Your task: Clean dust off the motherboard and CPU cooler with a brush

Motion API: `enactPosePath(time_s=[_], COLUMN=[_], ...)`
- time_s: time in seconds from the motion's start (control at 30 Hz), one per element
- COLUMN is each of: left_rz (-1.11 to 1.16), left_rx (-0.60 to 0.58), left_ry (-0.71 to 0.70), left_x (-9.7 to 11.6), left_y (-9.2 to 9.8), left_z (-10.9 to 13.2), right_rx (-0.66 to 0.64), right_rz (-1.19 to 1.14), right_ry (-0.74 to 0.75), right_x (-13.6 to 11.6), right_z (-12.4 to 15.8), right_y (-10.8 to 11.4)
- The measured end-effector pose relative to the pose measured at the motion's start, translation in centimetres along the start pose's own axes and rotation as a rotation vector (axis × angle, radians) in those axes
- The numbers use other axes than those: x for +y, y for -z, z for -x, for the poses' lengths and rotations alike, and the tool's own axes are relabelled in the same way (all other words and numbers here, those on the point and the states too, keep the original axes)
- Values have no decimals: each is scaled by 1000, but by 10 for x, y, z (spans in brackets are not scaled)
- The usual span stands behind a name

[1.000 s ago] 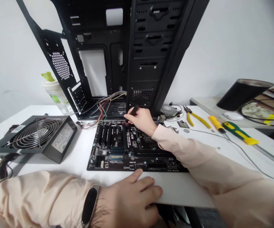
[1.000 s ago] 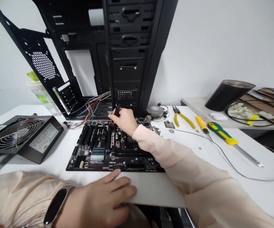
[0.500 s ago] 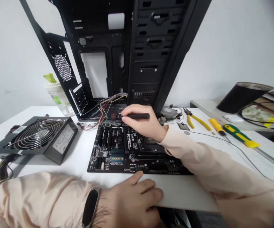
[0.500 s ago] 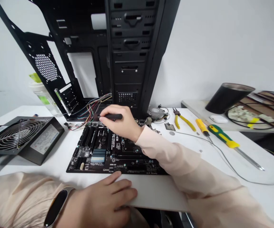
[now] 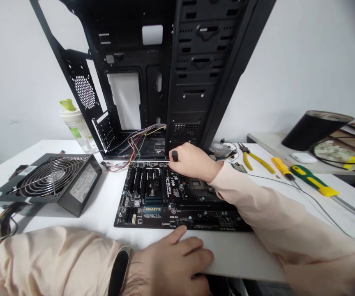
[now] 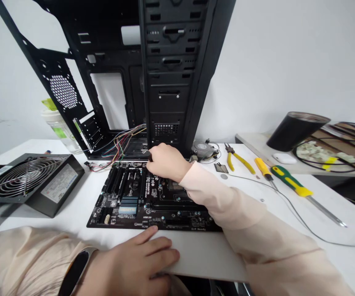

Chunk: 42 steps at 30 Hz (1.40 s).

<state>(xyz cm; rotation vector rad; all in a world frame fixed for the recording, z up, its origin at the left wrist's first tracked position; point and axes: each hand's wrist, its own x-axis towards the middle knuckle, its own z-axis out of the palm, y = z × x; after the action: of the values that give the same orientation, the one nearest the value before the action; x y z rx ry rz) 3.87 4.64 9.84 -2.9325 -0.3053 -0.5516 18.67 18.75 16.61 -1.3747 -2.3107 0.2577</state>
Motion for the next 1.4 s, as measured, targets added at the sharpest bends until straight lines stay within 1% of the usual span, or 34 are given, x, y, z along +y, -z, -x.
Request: enactPosePath(time_s=[0.1, 0.2, 0.3, 0.33, 0.4, 0.47, 0.5, 0.67, 0.73, 0.83, 0.9, 0.97, 1.07, 1.13, 1.23, 1.33, 1.4], left_rz=[-4, -17, -20, -19, -16, -19, -23, -34, -37, -49, -58, -63, -71, -68, -78, -107, -117], left_rx=[-10, -24, -49, -55, -48, -20, -11, -54, -47, -32, -25, -42, -65, -22, 46, 37, 37], left_ry=[-13, -17, -26, -30, -32, -25, -21, -28, -22, -30, -36, -40, -41, -27, -19, -35, -44], left_x=[0, 0, -1, -1, 0, 0, 0, 0, 0, 0, 0, 0, 0, 0, 1, 2, 2], left_y=[0, 1, 2, 2, 1, -1, -1, -1, -1, -1, -1, -1, -2, -3, -4, -4, -4], left_z=[1, 1, 1, 1, 1, 1, 1, 0, 0, 0, 0, 0, 1, 1, 2, 2, 1], right_rx=[8, 92, 197, 203, 158, 94, 84, 202, 175, 27, -34, -35, 5, 16, -9, -40, -37], right_rz=[46, 37, -138, -218, -327, -326, -306, -225, -238, -256, -240, -213, -181, -186, -191, -156, -132], right_ry=[-29, -48, 3, 43, 122, 153, 152, 172, 186, 175, 153, 127, 117, 131, 147, 130, 110], right_x=[2, 3, 6, 7, 10, 13, 14, 10, 8, 7, 8, 9, 7, 4, 2, 5, 7], right_z=[0, -1, -3, -4, -5, -6, -6, -4, -3, -3, -3, -3, -2, -1, 0, -1, -1], right_y=[5, 7, 0, -4, -14, -20, -21, -13, -12, -15, -15, -13, -8, -8, -9, -6, -2])
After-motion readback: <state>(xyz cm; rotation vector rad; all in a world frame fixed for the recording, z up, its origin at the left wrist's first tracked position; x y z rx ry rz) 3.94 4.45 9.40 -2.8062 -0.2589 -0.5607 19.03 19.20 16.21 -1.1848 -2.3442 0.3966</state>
